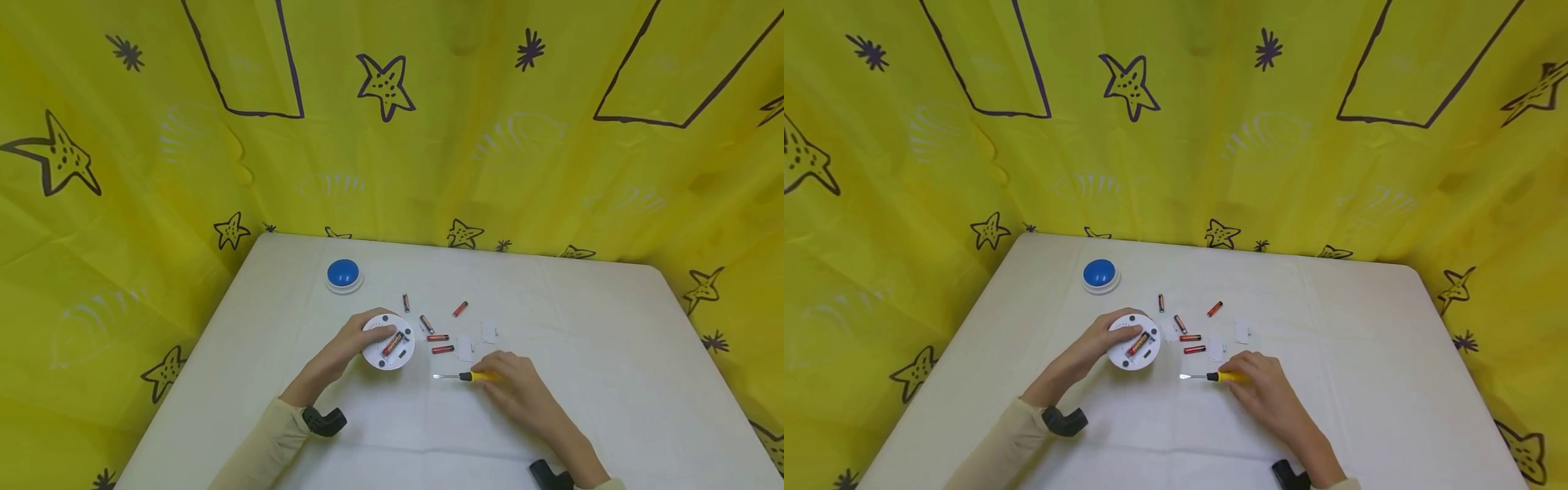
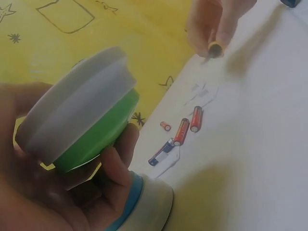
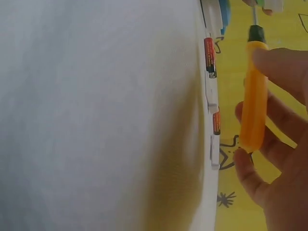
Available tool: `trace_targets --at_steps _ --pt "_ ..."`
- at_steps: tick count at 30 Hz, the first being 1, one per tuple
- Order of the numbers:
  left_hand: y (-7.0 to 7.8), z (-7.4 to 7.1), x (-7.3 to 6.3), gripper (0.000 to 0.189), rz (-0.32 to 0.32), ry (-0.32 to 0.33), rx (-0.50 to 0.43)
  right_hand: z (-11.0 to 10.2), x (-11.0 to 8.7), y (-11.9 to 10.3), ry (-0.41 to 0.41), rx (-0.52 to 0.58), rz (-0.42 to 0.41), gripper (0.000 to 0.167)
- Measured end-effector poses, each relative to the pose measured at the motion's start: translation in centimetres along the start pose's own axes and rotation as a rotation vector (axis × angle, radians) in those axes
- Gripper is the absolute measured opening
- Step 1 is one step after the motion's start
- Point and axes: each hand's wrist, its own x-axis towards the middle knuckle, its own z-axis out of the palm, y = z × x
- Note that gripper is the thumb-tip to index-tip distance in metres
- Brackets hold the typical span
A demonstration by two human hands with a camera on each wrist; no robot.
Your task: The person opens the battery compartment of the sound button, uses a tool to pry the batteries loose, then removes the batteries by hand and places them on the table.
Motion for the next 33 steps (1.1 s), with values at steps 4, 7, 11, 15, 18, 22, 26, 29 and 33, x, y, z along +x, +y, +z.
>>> trace_targets --at_steps 4,7,11,15,18,22,26,29,33 --pt "0.2 0.1 -0.5 0.038 0.006 0.008 -0.016 0.0 -0.1 0.0 -0.055 -0.038 0.027 0.041" --pt "0.2 0.3 -0.7 0.039 0.002 0.015 -0.030 0.1 -0.3 -0.1 -0.103 -0.083 0.081 0.038" --pt "0.1 0.4 -0.9 0.039 -0.008 0.034 -0.053 0.2 -0.5 -0.1 -0.133 -0.118 0.110 0.034" --pt "-0.1 0.6 -1.1 0.038 -0.007 0.047 -0.076 0.3 -0.5 -0.1 -0.137 -0.131 0.112 0.032" --pt "-0.1 0.7 -1.2 0.037 0.001 0.052 -0.107 0.2 -0.5 -0.1 -0.143 -0.141 0.117 0.031" --pt "-0.1 1.0 -1.3 0.038 0.003 0.060 -0.148 0.2 -0.5 0.0 -0.150 -0.156 0.120 0.031" --pt "-0.1 1.2 -1.6 0.042 -0.008 0.076 -0.175 0.2 -0.5 0.0 -0.160 -0.163 0.125 0.031" --pt "-0.1 1.4 -1.7 0.043 -0.019 0.095 -0.192 0.3 -0.5 0.0 -0.180 -0.168 0.146 0.030" --pt "-0.1 1.5 -1.9 0.043 -0.027 0.121 -0.211 0.2 -0.4 -0.1 -0.205 -0.172 0.176 0.028"
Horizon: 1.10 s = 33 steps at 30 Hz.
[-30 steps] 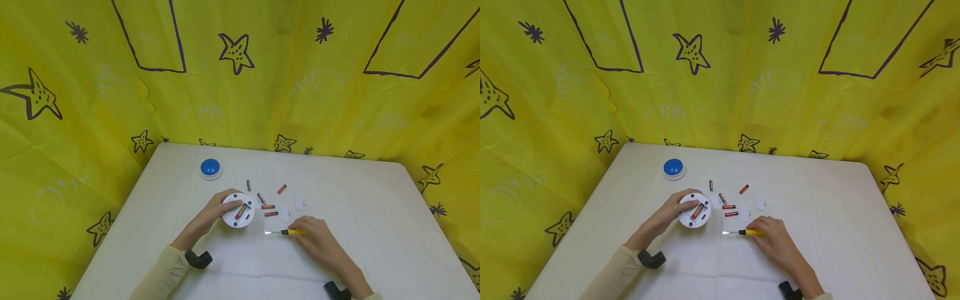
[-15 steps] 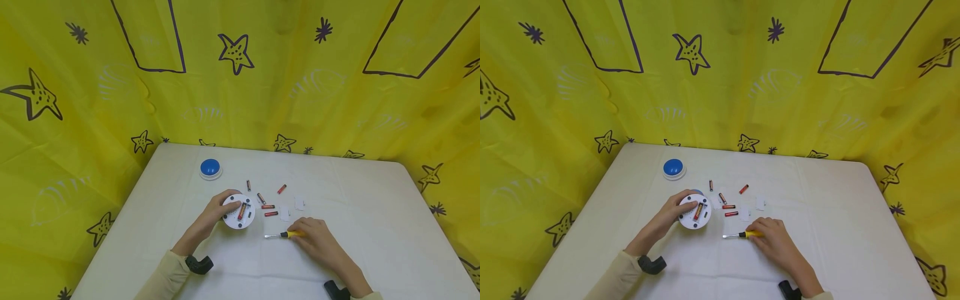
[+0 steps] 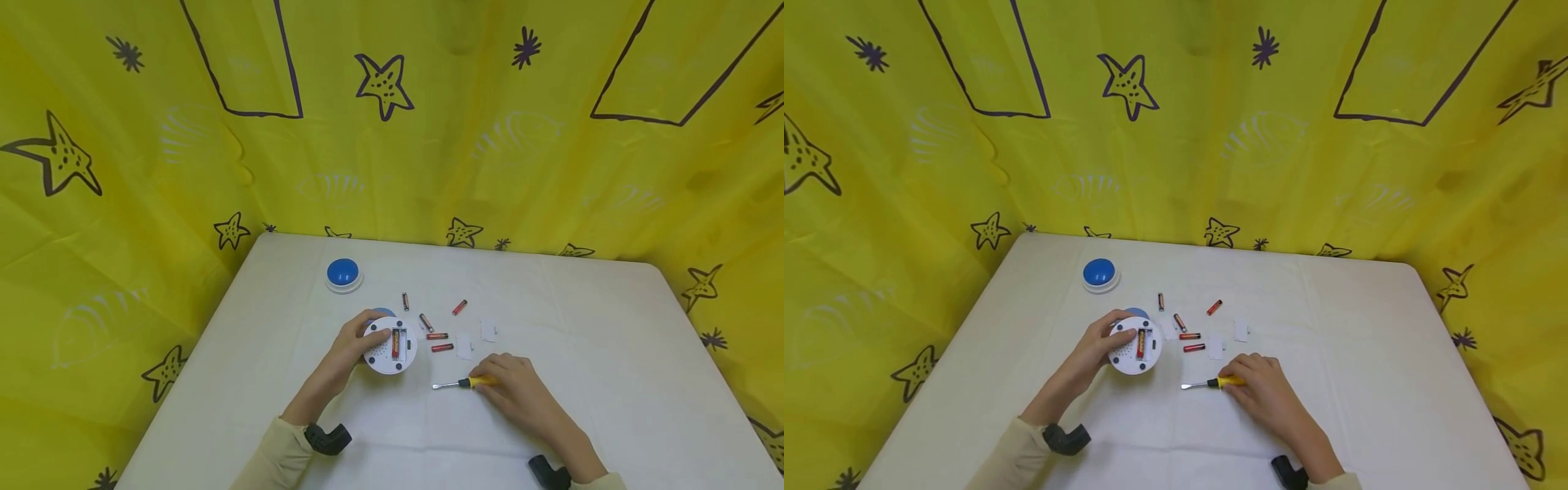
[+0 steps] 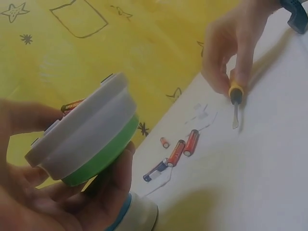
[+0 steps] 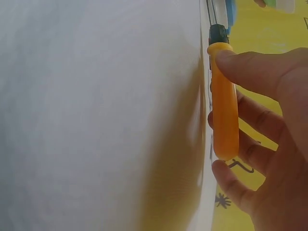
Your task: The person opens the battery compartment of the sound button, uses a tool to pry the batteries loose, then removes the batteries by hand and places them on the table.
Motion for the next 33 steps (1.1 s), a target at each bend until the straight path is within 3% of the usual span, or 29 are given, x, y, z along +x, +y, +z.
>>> trace_targets --at_steps 7,14,33 --pt "-0.2 0.4 -0.4 0.041 -0.010 0.024 -0.057 -0.1 0.1 0.0 0.005 -0.010 -0.013 0.029" --pt "-0.8 1.0 -0.9 0.044 -0.021 0.018 -0.035 -0.1 0.1 -0.2 0.011 -0.005 -0.027 0.032" --pt "-1.7 2.8 -1.2 0.042 -0.011 0.025 -0.130 -0.5 0.3 -0.5 -0.098 0.000 0.072 0.024"
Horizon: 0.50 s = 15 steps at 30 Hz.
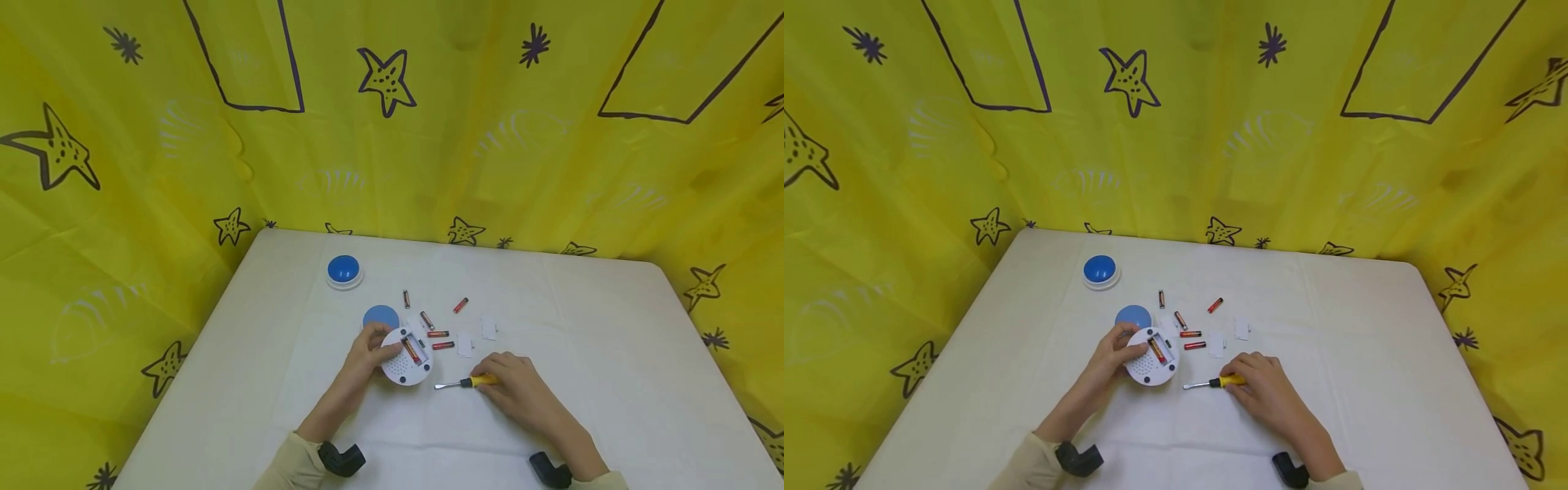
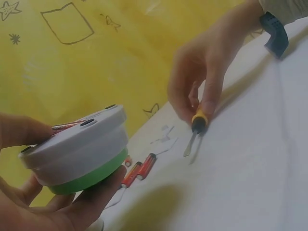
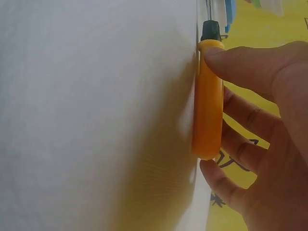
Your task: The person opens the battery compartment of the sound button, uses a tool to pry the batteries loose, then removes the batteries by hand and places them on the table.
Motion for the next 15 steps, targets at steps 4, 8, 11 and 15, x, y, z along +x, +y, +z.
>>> trace_targets --at_steps 4,8,11,15 --pt "-0.3 0.6 0.0 0.041 -0.018 0.013 -0.045 -0.2 0.1 -0.2 -0.010 0.005 -0.003 0.024" --pt "-0.5 1.2 -0.3 0.040 -0.024 0.035 -0.087 -0.2 0.5 -0.4 0.050 0.024 -0.055 0.023" --pt "-0.8 1.6 -0.5 0.039 -0.031 0.039 -0.120 -0.1 1.0 -0.8 0.116 0.054 -0.103 0.021" --pt "-1.1 2.1 -0.6 0.037 -0.039 0.033 -0.147 0.0 1.7 -1.5 0.176 0.121 -0.141 0.021"
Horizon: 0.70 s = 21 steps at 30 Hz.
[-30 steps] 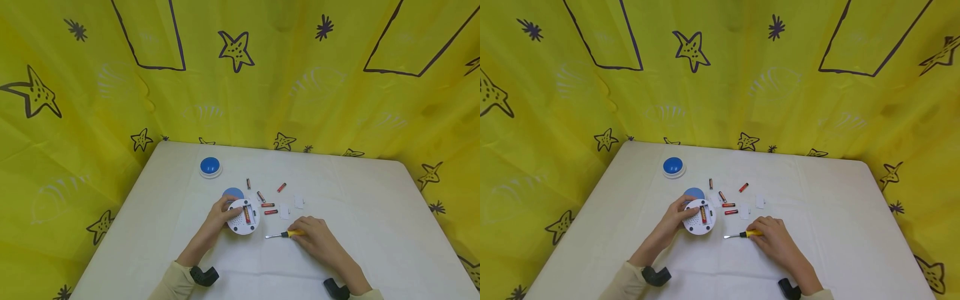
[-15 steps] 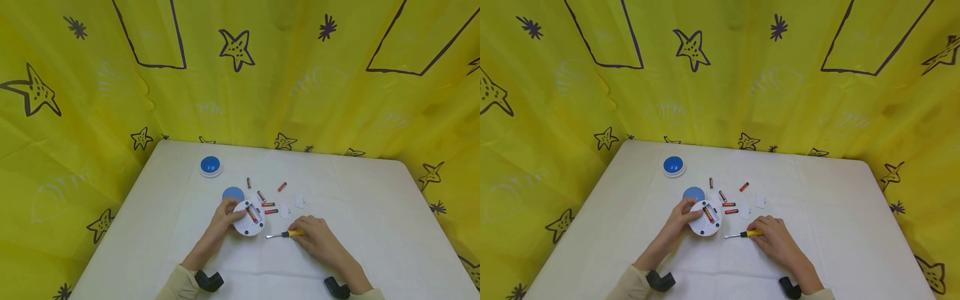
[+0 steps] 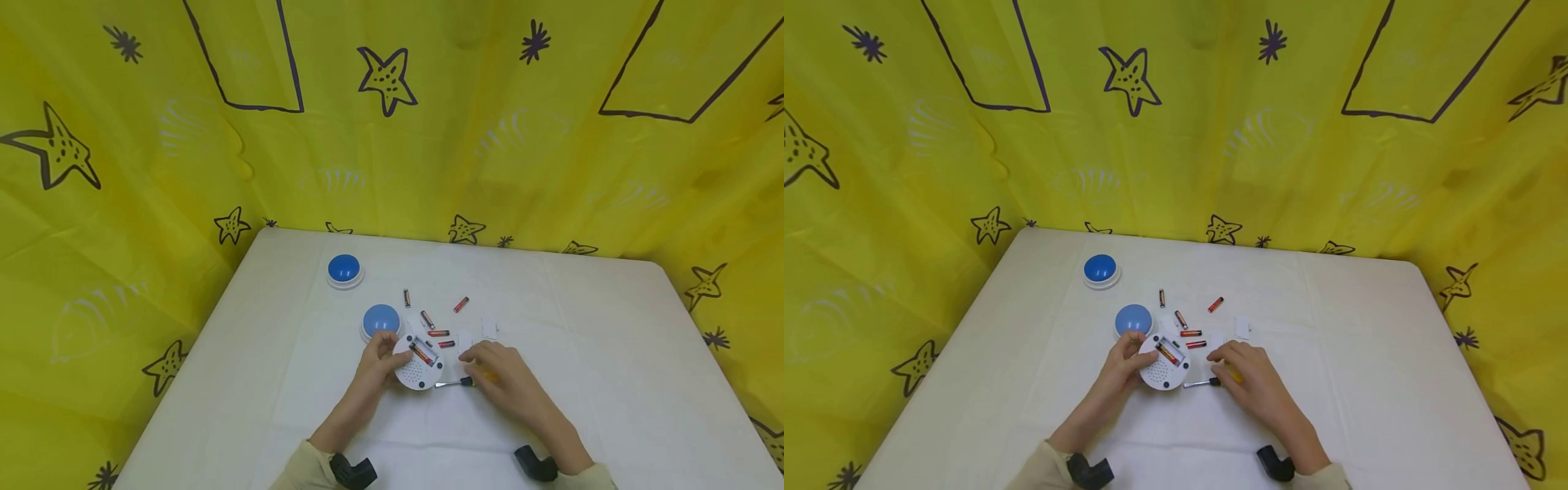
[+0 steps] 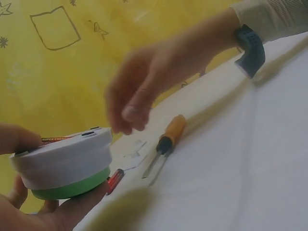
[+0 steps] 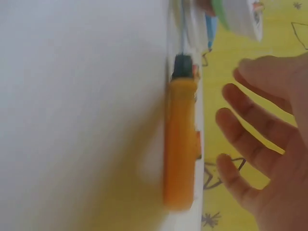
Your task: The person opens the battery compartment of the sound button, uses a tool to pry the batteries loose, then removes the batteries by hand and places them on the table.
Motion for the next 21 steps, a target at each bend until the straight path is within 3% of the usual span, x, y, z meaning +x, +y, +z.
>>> trace_targets --at_steps 11,21 --pt "-0.4 1.7 -0.3 0.037 0.051 0.051 0.019 0.9 2.0 -2.2 0.105 0.122 -0.109 0.026" --pt "-0.7 2.8 -0.5 0.036 0.104 0.021 0.042 1.8 2.8 -3.4 0.147 0.084 -0.134 0.025"
